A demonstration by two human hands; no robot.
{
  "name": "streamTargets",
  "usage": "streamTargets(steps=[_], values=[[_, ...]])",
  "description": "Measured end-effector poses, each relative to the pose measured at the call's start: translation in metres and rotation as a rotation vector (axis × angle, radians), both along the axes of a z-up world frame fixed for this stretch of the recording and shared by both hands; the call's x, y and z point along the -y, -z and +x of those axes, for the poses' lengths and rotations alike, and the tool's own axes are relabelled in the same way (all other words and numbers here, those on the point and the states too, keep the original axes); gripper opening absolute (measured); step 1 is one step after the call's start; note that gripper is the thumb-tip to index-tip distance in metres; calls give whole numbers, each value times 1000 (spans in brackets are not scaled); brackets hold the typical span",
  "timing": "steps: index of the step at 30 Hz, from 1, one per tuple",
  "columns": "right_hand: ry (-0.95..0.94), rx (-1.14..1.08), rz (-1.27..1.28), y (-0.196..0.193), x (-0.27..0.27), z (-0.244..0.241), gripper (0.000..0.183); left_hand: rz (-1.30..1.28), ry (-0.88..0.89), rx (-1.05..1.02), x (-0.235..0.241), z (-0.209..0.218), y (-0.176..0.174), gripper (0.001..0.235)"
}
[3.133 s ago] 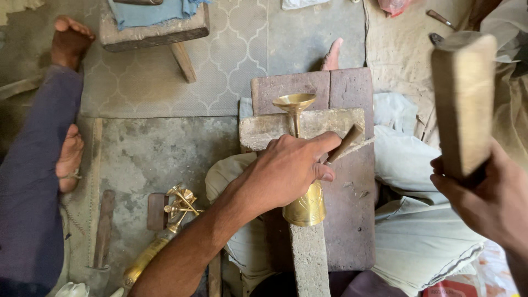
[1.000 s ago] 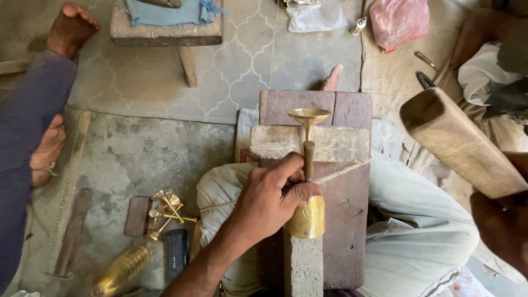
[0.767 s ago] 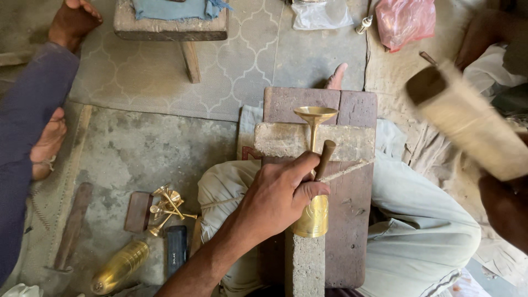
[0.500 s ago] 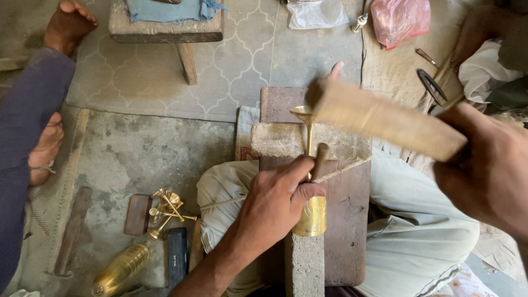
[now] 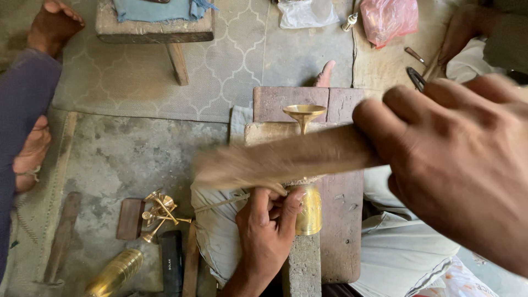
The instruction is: The person hammers a brass candlestick-like object using a wooden mallet and a metal punch. They repeatedly strike the punch to shape the metal while holding the object steady on a wooden block.
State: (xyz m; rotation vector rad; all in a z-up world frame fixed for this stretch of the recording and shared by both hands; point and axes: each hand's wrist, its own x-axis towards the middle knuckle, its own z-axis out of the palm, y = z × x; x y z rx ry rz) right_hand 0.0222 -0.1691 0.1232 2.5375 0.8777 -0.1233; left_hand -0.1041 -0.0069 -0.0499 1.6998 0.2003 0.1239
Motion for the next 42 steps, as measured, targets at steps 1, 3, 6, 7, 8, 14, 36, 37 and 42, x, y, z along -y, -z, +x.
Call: streamTargets(steps=[1, 3, 6, 7, 8, 14, 36, 37, 42], values=[[11, -13, -58, -3, -1, -5, 39, 30, -4, 1, 1, -1, 2, 25], [5, 12, 12, -6, 0, -8, 39, 32, 0, 32, 1, -4, 5, 23], [-9, 82, 201, -7, 6, -10, 36, 66, 23, 69, -1, -4, 9, 23], [12, 71, 134, -6, 9, -9, 37, 82, 36, 79, -2, -3, 10, 24], [32, 66, 153, -6, 13, -9, 38, 87, 57, 58, -3, -3, 11, 24], [218, 38, 319, 13, 49, -25, 40, 181, 128, 116, -7, 2, 10, 24], [921, -543, 1277, 161, 10, -125, 61, 83, 144, -301, -39, 1, -14, 26], [873, -543, 1306, 161, 17, -126, 53, 86, 95, -273, -37, 1, -16, 26], [986, -539, 1316, 158, 70, -109, 54, -7, 72, -174, -21, 30, -18, 32]])
